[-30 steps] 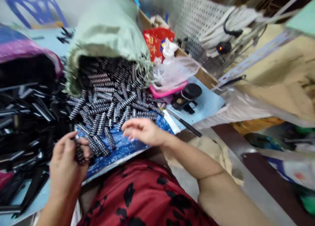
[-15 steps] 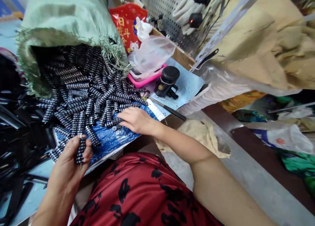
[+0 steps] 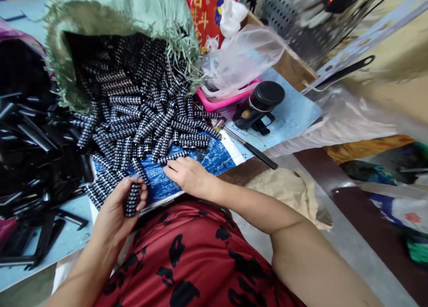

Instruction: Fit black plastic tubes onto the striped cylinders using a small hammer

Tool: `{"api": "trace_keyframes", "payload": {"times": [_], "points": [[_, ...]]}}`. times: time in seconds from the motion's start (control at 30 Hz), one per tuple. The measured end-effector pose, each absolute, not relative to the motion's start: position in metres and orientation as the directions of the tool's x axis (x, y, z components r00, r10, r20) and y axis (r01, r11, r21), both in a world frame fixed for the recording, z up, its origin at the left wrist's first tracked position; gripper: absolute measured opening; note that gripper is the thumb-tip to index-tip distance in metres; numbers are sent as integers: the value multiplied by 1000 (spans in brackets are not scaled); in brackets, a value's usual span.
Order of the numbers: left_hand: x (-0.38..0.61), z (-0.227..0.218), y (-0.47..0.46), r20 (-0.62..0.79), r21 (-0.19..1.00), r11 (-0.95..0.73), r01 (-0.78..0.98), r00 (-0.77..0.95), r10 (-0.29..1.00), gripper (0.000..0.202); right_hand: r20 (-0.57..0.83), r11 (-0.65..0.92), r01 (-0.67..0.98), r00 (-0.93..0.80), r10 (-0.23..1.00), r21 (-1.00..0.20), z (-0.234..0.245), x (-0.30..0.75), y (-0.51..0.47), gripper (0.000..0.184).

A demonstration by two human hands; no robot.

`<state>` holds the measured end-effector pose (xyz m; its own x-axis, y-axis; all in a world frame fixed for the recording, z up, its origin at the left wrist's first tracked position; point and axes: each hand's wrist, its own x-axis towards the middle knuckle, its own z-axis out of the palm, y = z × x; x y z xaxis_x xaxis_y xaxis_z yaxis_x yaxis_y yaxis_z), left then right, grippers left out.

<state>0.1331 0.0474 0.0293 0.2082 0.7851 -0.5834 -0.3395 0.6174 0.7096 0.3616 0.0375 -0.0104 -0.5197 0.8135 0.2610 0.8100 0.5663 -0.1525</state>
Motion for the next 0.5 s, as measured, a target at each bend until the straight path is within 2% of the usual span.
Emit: {"api": "trace_keyframes", "payload": {"times": [0.1, 0.17, 0.23, 0.27, 0.33, 0.37, 0.4, 0.43, 0.5], "points": [[147, 28, 52, -569, 691, 645, -327, 305, 764, 42, 242, 528, 838, -490, 838, -133, -25, 353, 34, 27], [150, 28, 53, -562, 691, 649, -318, 328, 759, 44, 226, 519, 836, -478, 849, -178, -25, 353, 40, 27], [149, 28, 51, -561, 697, 642, -319, 315, 766, 43, 237, 505, 807, -449, 861, -306, -22, 356, 46, 24], [147, 27, 50, -557, 705, 634, -318, 305, 773, 42, 252, 481, 767, -410, 876, -424, -20, 358, 48, 20], [145, 27, 46, -538, 729, 614, -303, 301, 787, 39, 252, 362, 559, -266, 931, -746, -15, 359, 50, 17], [145, 27, 44, -528, 740, 608, -288, 311, 790, 39, 199, 261, 373, -197, 960, -890, -14, 358, 50, 20], [145, 27, 42, -522, 747, 608, -269, 328, 787, 39, 116, 140, 158, -156, 981, -977, -13, 355, 49, 25], [147, 27, 40, -519, 750, 612, -250, 351, 779, 39, 28, 21, -49, -153, 988, -999, -12, 352, 49, 28], [151, 27, 38, -517, 751, 623, -217, 394, 760, 40, -92, -160, -328, -213, 973, -931, -12, 345, 47, 33]]}}
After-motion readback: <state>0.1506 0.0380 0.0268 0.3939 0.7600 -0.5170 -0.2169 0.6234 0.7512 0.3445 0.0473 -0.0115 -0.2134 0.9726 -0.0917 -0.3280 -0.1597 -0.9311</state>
